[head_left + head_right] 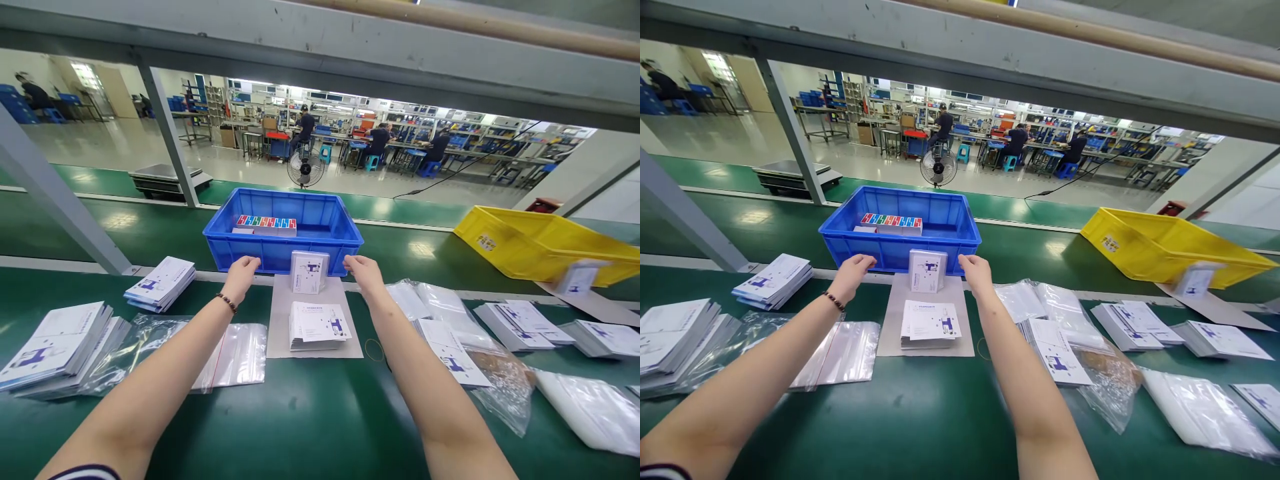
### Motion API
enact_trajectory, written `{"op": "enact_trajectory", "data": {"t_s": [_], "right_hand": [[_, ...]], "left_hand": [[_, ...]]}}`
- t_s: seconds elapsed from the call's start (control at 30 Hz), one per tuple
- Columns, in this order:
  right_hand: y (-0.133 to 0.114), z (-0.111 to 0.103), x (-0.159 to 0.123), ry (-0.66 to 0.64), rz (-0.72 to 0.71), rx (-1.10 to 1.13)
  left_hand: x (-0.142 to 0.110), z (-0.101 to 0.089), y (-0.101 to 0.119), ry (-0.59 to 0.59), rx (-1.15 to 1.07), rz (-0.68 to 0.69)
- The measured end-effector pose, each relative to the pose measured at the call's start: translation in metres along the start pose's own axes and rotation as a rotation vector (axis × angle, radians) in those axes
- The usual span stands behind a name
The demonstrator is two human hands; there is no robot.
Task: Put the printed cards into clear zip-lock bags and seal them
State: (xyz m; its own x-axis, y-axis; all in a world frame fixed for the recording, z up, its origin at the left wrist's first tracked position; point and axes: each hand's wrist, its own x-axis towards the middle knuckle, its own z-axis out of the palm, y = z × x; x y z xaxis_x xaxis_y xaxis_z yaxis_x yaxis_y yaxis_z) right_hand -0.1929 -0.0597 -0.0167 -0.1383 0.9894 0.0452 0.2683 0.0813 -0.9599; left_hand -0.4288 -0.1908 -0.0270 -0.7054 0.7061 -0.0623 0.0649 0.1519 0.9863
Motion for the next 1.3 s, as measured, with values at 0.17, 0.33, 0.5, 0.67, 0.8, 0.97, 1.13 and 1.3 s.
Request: {"op": "enact_trajectory", "data": {"t_s": [0.17,0.33,0.5,0.67,0.8,0.97,1.13,1.3], "right_hand": [[-0.007,-0.02,-0.077,0.056,-0.356,0.061],[0.004,-0.013,-0.15,-0.001,-0.577,0.026],[0.022,0.009,-0.185,-0.191,-0.628,0.02],[0.048,0.033,-0.197,-0.521,-0.342,-0.054],[0.061,0.046,-0.202,-0.738,-0.027,0.002],[0.061,0.039,-0.203,-0.517,-0.304,-0.323],[0.062,0.032,-0.203,-0.416,-0.601,-0.563],[0.056,0.03,-0.202,-0.445,-0.584,-0.453]], "left_hand": [[-0.078,-0.053,0.0,-0.279,0.376,0.245],[-0.124,-0.071,-0.034,-0.384,0.94,0.195],[-0.122,-0.07,-0.059,-0.489,1.163,0.132],[-0.136,-0.061,-0.048,-0.511,1.033,0.158],[-0.164,-0.038,-0.043,-0.628,0.716,0.054],[-0.175,-0.005,-0.05,-0.651,0.541,-0.006],[-0.166,0.016,-0.058,-0.534,0.165,-0.156],[-0.167,0.022,-0.066,-0.488,0.005,-0.174]]}}
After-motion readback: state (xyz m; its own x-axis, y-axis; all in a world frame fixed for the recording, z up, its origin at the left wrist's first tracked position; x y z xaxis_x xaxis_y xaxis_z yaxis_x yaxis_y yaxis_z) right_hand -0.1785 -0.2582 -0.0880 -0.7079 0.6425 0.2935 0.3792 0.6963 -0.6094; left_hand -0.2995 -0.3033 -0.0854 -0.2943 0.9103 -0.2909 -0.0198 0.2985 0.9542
